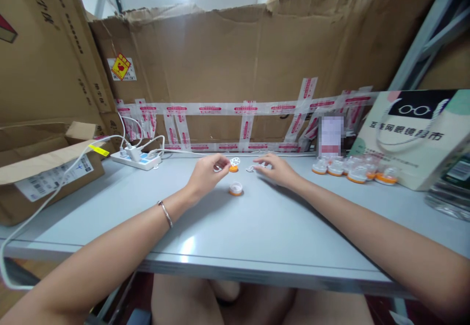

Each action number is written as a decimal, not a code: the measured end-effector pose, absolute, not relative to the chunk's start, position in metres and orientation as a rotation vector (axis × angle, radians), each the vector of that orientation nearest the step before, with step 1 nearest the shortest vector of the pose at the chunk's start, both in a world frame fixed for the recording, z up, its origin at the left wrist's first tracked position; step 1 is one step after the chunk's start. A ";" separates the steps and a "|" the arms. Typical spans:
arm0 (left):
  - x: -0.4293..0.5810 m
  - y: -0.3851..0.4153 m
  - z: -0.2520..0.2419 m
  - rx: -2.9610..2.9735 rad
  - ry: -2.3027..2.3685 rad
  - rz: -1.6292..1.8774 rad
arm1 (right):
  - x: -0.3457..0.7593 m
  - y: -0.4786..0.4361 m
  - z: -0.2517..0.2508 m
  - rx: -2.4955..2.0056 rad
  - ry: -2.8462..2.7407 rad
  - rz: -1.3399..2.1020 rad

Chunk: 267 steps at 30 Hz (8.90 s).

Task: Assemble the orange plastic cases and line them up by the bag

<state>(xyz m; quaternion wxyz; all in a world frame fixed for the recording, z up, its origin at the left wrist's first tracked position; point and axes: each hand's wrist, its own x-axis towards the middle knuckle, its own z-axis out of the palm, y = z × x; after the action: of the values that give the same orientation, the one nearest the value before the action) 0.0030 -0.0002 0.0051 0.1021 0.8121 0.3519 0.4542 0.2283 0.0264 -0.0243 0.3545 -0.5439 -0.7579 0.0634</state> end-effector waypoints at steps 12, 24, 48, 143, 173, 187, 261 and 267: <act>0.002 0.000 0.006 2.465 0.999 1.223 | 0.222 0.030 -0.035 -1.423 -1.894 0.336; 0.001 0.004 -0.001 2.410 1.002 1.074 | 0.203 -0.008 -0.002 -0.976 -1.275 1.438; 0.006 -0.010 0.005 2.523 0.856 1.192 | 0.186 -0.017 -0.009 -0.968 -1.487 1.171; 0.005 -0.003 0.001 2.567 0.743 1.259 | 0.203 -0.021 0.016 -0.966 -1.206 1.429; 0.006 -0.008 0.000 2.805 0.750 1.240 | 0.189 -0.026 0.008 -1.029 -1.254 1.466; 0.012 -0.012 0.001 2.402 0.776 1.180 | 0.183 -0.027 0.004 -1.000 -1.590 0.970; 0.008 0.002 -0.009 2.406 1.027 0.586 | 0.176 -0.020 -0.010 -1.074 -2.113 0.368; 0.008 0.005 -0.010 2.357 0.992 0.608 | 0.174 -0.014 -0.012 -1.071 -2.089 0.407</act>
<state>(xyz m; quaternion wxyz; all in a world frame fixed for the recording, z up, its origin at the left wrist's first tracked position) 0.0085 0.0050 -0.0105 0.2538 0.8673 0.3651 0.2238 0.1738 -0.0144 -0.0124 0.3704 -0.4177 -0.8144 0.1586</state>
